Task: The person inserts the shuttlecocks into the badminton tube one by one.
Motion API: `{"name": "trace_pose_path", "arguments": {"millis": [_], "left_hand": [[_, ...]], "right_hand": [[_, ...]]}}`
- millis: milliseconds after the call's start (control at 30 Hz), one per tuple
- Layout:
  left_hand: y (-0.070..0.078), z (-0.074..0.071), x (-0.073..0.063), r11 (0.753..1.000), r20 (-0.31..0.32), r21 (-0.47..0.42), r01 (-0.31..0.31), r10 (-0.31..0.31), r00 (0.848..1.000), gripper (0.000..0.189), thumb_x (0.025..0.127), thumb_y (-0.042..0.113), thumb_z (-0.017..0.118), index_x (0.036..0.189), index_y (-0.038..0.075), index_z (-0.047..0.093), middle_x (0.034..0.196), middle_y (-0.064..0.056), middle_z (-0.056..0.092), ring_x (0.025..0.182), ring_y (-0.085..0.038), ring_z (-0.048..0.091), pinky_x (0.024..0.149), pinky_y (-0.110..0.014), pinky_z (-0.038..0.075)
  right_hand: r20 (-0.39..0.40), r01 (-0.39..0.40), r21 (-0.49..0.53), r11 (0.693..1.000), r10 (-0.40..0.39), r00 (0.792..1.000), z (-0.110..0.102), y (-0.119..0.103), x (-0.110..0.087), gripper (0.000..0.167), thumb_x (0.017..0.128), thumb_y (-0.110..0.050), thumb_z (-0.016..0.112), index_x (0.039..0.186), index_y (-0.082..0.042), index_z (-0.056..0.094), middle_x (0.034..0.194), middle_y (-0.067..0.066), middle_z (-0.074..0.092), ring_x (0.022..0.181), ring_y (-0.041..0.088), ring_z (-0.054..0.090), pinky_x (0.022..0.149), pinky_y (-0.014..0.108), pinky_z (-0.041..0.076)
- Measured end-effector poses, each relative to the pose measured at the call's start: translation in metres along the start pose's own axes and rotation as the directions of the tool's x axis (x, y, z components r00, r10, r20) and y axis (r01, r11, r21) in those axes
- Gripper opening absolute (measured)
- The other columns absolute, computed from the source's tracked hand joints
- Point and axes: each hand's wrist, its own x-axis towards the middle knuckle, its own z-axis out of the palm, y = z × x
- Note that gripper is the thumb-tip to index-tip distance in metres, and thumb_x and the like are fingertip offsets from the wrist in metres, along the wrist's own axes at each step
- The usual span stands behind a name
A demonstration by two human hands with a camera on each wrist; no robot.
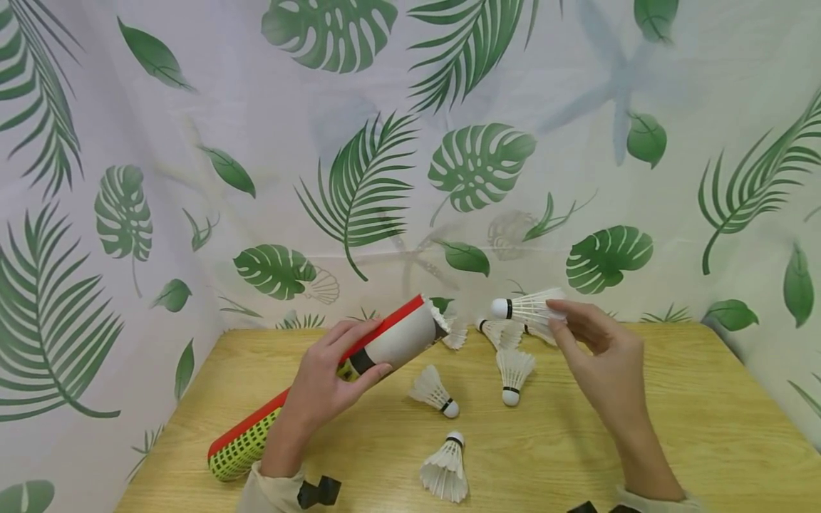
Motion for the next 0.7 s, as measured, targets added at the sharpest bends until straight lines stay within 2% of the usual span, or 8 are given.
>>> {"name": "trace_pose_path", "arguments": {"millis": [167, 433, 700], "left_hand": [[0.004, 0.004, 0.001, 1.0, 0.015, -0.014, -0.007, 0.007, 1.0, 0.056, 0.089, 0.035, 0.082, 0.141, 0.027, 0.062, 0.128, 0.004, 0.062, 0.102, -0.015, 0.063, 0.075, -0.031, 0.059], [0.01, 0.008, 0.001, 0.999, 0.016, -0.028, -0.042, 0.042, 0.999, 0.058, 0.09, 0.034, 0.081, 0.143, 0.024, 0.061, 0.136, 0.001, 0.061, 0.111, -0.02, 0.065, 0.08, -0.037, 0.06], [0.015, 0.011, 0.003, 0.998, 0.028, -0.049, -0.048, 0.049, 0.998, 0.058, 0.089, 0.032, 0.082, 0.143, 0.025, 0.062, 0.139, 0.001, 0.06, 0.117, -0.021, 0.064, 0.086, -0.04, 0.059]], "right_hand": [[-0.032, 0.046, 0.065, 0.997, -0.044, 0.999, 0.007, 0.0, 0.001, 0.022, 0.091, 0.012, 0.069, 0.112, 0.005, 0.075, 0.105, 0.004, 0.075, 0.093, 0.007, 0.072, 0.084, 0.018, 0.055], [-0.008, 0.033, 0.065, 0.997, -0.033, 0.999, 0.016, 0.003, -0.003, 0.023, 0.092, 0.011, 0.068, 0.113, 0.004, 0.074, 0.106, 0.009, 0.075, 0.093, 0.008, 0.072, 0.085, 0.019, 0.055], [0.002, 0.032, 0.109, 0.994, -0.032, 0.999, 0.024, 0.005, -0.006, 0.022, 0.092, 0.013, 0.067, 0.112, 0.006, 0.074, 0.105, 0.014, 0.075, 0.092, 0.008, 0.072, 0.085, 0.021, 0.056]]}}
